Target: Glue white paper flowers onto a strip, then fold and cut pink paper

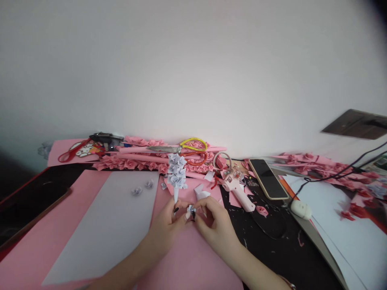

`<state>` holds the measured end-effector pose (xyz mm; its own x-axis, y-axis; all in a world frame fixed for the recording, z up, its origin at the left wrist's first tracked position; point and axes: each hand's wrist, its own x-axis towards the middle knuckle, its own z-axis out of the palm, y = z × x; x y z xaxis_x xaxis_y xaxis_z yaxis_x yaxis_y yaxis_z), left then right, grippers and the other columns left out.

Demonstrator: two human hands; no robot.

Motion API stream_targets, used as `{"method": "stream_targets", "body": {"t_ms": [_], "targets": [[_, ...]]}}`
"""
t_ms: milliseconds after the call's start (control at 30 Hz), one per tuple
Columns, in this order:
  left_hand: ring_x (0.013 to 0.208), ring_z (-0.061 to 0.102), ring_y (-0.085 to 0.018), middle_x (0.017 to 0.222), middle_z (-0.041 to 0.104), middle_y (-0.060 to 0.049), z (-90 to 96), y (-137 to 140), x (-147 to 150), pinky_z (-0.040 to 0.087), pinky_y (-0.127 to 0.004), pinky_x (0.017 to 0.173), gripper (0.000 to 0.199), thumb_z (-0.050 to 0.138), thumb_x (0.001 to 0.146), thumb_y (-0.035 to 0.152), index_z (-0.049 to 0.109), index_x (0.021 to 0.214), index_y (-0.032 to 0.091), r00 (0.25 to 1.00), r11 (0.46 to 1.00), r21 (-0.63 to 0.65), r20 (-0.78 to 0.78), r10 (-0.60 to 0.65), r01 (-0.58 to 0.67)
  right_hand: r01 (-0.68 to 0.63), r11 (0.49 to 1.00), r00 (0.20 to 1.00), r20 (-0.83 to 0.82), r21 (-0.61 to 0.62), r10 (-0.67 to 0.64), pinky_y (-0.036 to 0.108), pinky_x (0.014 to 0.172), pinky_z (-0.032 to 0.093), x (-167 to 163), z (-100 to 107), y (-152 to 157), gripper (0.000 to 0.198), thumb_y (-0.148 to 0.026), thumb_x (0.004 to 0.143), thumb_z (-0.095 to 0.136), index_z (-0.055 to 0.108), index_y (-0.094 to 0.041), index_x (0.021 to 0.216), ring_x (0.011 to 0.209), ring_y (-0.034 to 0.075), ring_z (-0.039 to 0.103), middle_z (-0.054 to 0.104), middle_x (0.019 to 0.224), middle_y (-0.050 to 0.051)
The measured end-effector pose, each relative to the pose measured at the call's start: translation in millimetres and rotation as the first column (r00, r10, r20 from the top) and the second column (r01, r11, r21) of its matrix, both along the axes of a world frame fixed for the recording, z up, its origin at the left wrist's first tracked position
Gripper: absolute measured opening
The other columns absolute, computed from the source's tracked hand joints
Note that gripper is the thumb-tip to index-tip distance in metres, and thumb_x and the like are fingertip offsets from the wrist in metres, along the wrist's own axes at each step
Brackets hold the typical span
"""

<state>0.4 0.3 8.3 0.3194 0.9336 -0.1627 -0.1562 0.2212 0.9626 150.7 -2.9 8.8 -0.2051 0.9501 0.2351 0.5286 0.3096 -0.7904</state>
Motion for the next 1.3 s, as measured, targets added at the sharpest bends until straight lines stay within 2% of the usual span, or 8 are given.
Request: {"method": "stream_targets", "body": {"t_ms": [267,400,667,800,900,1000,1167,1300], "targets": [[0.100,0.056,-0.019,0.100,0.062,-0.004,0.2,0,-1,0.042,-0.036,0.090,0.005,0.051,0.082,0.025,0.050,0.084,0.020,0.993,0.999,-0.021,0.114,-0.025,0.028,0.060,0.998,0.997,0.040,0.014,-0.061,0.022,0.052,0.033,3,0,3,0.015,-0.006,0.071,0.052,0.060,-0.018,0.077,0.057,0.012,0.044,0.050,0.066,-0.001],[0.107,0.052,-0.021,0.108,0.060,-0.005,-0.5,1,-2,0.042,-0.038,0.092,0.010,0.052,0.082,0.029,0.048,0.083,0.020,0.994,0.999,-0.047,0.103,-0.017,0.022,0.055,0.998,0.997,0.046,0.002,-0.055,0.021,0.052,0.032,5,-3,3,0.014,-0.007,0.074,0.051,0.061,-0.017,0.072,0.054,0.011,0.043,0.049,0.062,-0.002],[0.110,0.050,-0.022,0.118,0.056,-0.006,1.1,1,-5,0.044,-0.036,0.091,0.022,0.051,0.083,0.032,0.052,0.101,0.020,0.998,0.996,-0.090,0.061,-0.017,0.023,0.053,0.998,0.998,0.018,0.022,-0.053,0.021,0.051,0.032,7,-5,5,0.016,-0.006,0.075,0.051,0.063,-0.016,0.072,0.053,0.011,0.042,0.047,0.059,-0.002],[0.107,0.052,-0.024,0.118,0.053,-0.006,-1.5,1,-6,0.044,-0.038,0.089,0.026,0.048,0.084,0.036,0.053,0.105,0.021,0.993,0.989,-0.144,0.120,0.009,0.009,0.065,0.996,0.998,-0.023,0.064,-0.064,0.021,0.050,0.032,7,-2,5,0.014,-0.008,0.075,0.052,0.062,-0.016,0.070,0.051,0.010,0.040,0.044,0.056,-0.003],[0.097,0.056,-0.024,0.110,0.056,-0.008,-4.7,1,-7,0.045,-0.040,0.084,0.029,0.043,0.085,0.039,0.053,0.102,0.018,0.983,0.982,-0.186,0.179,0.033,0.001,0.092,0.987,0.994,-0.064,0.135,-0.084,0.021,0.048,0.031,7,2,3,0.014,-0.011,0.077,0.053,0.060,-0.015,0.066,0.050,0.009,0.038,0.039,0.055,-0.004],[0.081,0.056,-0.019,0.088,0.057,-0.006,-6.4,2,-7,0.046,-0.037,0.076,0.030,0.037,0.087,0.039,0.053,0.095,0.016,0.979,0.990,-0.140,0.206,-0.004,0.034,0.113,0.971,0.991,-0.099,0.212,-0.094,0.021,0.047,0.030,9,8,0,0.014,-0.012,0.079,0.053,0.060,-0.015,0.067,0.049,0.009,0.038,0.037,0.054,-0.005],[0.052,0.036,-0.008,0.059,0.038,0.005,-7.4,1,-6,0.037,-0.021,0.052,0.029,0.034,0.090,0.040,0.049,0.079,0.017,0.993,0.995,-0.043,0.085,-0.086,0.090,0.080,0.947,0.991,-0.125,0.310,-0.042,0.022,0.047,0.031,10,12,-7,0.011,-0.010,0.079,0.053,0.061,-0.016,0.074,0.049,0.009,0.039,0.038,0.056,-0.004],[0.045,0.024,-0.006,0.053,0.027,0.009,-8.4,1,-4,0.023,-0.018,0.042,0.028,0.038,0.087,0.042,0.046,0.076,0.017,0.985,0.985,-0.048,-0.046,-0.165,0.163,0.017,0.930,0.998,-0.063,0.367,0.006,0.022,0.047,0.032,9,14,-11,0.014,-0.006,0.079,0.051,0.062,-0.015,0.081,0.050,0.009,0.041,0.043,0.058,-0.003]]}}
